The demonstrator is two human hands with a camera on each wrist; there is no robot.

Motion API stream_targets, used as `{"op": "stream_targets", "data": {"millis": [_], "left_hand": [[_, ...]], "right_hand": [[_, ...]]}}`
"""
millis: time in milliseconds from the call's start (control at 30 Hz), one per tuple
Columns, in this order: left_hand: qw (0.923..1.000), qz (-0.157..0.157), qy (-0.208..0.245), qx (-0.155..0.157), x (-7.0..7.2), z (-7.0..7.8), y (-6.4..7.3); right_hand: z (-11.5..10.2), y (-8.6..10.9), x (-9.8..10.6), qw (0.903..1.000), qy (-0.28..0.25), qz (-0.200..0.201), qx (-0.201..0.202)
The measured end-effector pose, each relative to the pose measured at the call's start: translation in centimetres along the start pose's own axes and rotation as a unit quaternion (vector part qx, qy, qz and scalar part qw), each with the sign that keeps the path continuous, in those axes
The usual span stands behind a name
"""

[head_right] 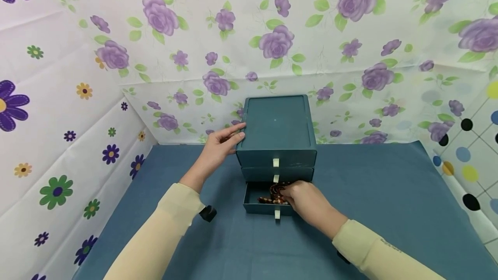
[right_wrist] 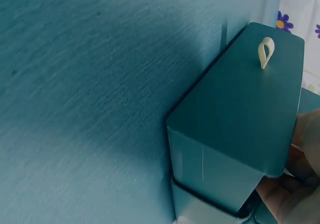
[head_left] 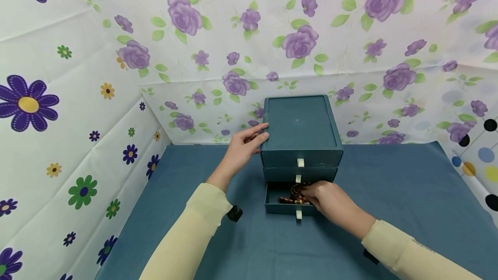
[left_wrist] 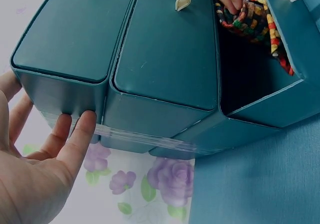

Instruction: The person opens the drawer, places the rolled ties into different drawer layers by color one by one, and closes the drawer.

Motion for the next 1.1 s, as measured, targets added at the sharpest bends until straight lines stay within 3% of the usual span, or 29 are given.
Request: {"op": "stream_targets", "data": {"millis": [133,433,700,800,933,1000,1100], "left_hand": [[1.0000,0.001,0.004,0.002,0.0,0.1,0.0],[1.0000,-0.001,-0.003,0.003,-0.2,-0.1,0.0],[1.0000,-0.004,-0.003,0.002,-0.2,0.2,0.1],[1.0000,-0.002,-0.002,0.003,-0.2,0.3,0.1],[1.0000,0.005,0.001,0.003,0.0,0.3,0.1],[1.0000,0.006,0.003,0.004,0.0,0.3,0.0],[1.0000,0.006,0.003,0.007,0.0,0.2,0.1]], "right_hand": [[-0.4,-0.3,-0.1,0.9998,0.003,0.017,0.007],[-1.4,0.3,0.4,0.9939,0.033,0.101,0.029],[-3.0,3.6,1.6,0.9841,-0.062,0.166,-0.001],[-3.4,4.7,0.5,0.9822,-0.112,0.149,-0.023],[-3.0,5.5,-2.0,0.9759,-0.177,0.078,-0.101],[-2.6,5.6,-3.2,0.9719,-0.190,0.045,-0.132],[-2.3,5.4,-4.2,0.9680,-0.203,0.023,-0.146]]}}
Point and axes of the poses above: each hand's wrist, its own y-axis away from the middle knuckle, its own x-axis out of the back of the hand, z = x × y, the point moved 7 cm from there along -y, towards the middle knuckle, and after that the axes turned 8 degrees about x, right-handed, at the moved point
